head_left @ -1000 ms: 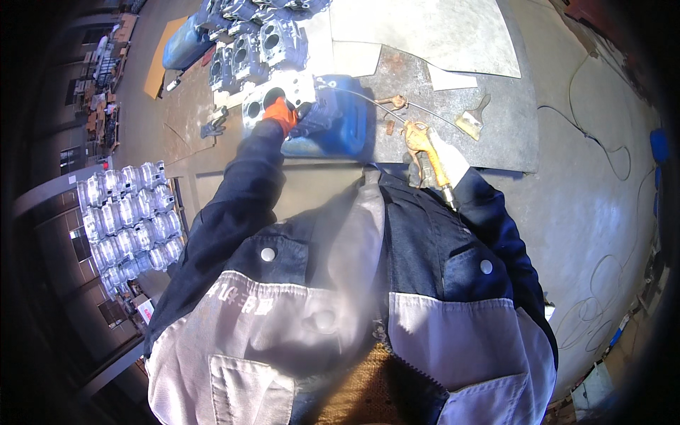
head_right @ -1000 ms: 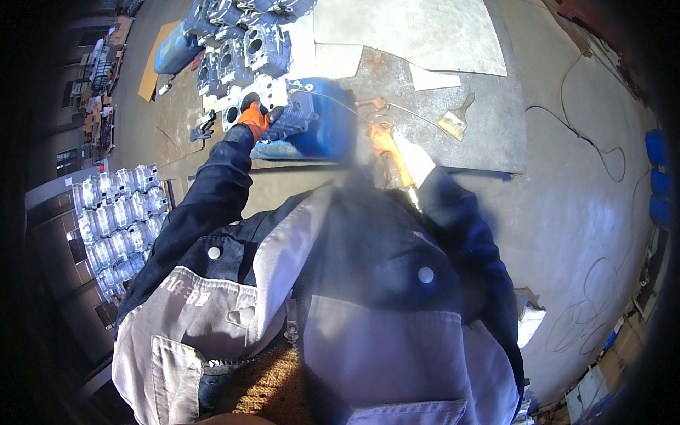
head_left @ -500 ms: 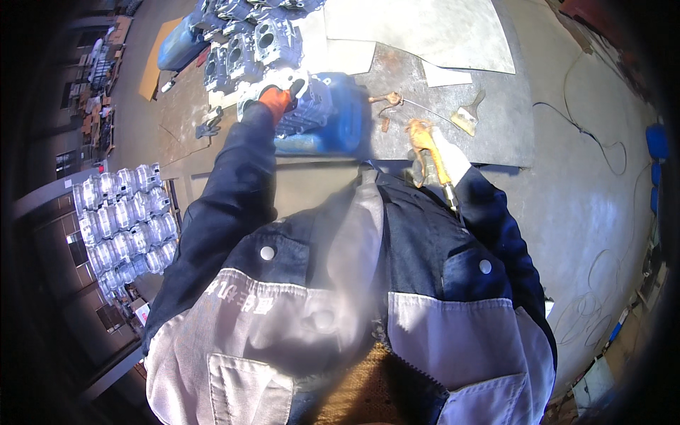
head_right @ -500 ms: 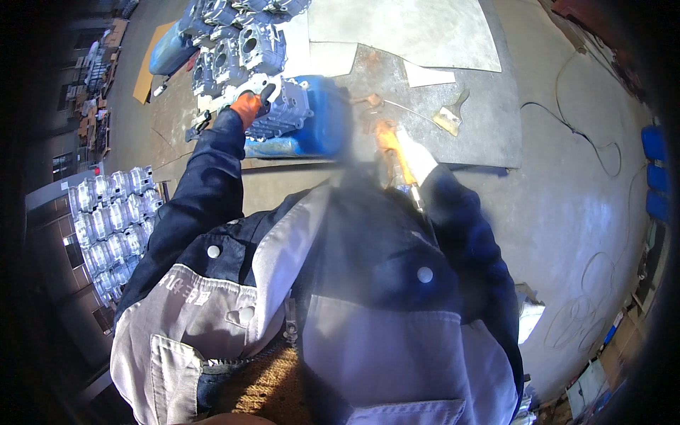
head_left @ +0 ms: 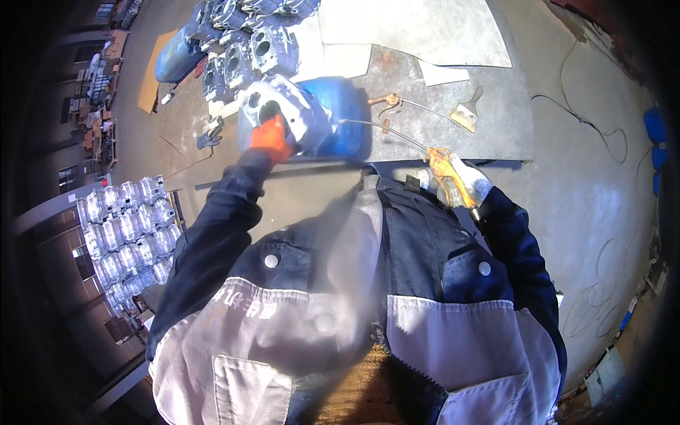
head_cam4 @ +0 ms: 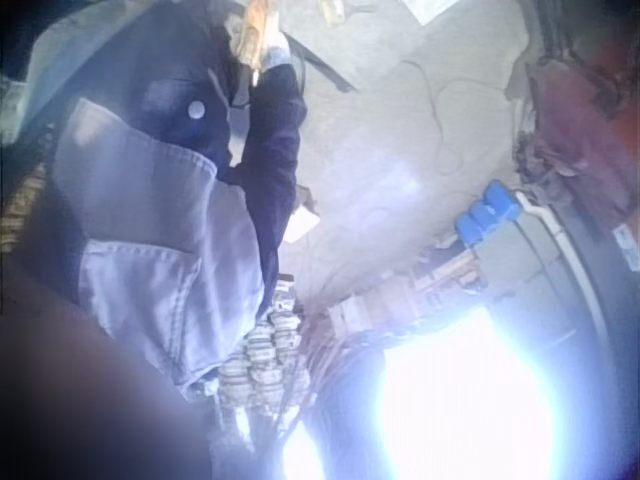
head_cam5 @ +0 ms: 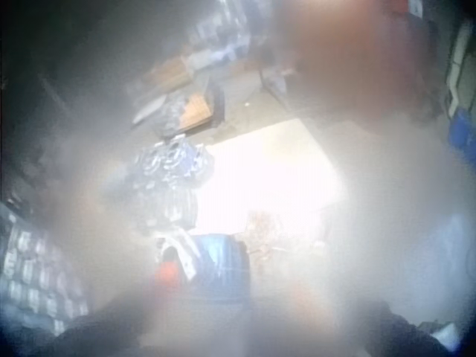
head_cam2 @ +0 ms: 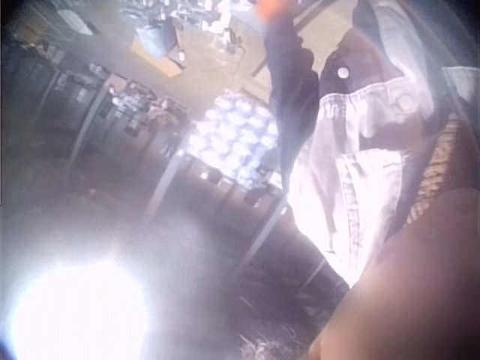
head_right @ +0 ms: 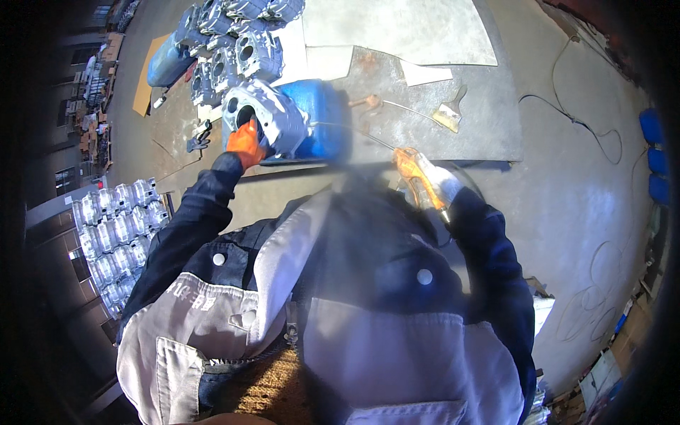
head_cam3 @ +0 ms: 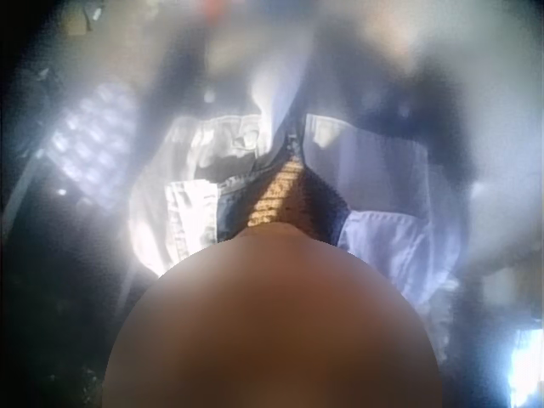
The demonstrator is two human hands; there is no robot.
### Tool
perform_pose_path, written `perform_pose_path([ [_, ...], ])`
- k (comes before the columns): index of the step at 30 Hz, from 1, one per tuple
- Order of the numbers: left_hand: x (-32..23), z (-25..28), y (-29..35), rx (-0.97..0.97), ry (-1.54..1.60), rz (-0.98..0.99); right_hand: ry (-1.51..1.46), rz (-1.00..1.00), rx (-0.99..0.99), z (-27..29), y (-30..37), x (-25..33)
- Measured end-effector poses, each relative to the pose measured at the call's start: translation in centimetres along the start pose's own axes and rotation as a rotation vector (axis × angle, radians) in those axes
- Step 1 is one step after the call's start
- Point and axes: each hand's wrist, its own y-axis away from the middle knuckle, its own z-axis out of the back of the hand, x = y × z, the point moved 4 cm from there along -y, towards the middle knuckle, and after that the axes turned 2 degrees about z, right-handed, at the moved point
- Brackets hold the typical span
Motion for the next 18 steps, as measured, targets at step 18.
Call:
perform_pose_path([
  [18, 1.7, -3.2, 2.8, 0.011, -0.372, -0.117, 1.163, 0.616, -0.040, -2.5, -12.2, 3.6],
])
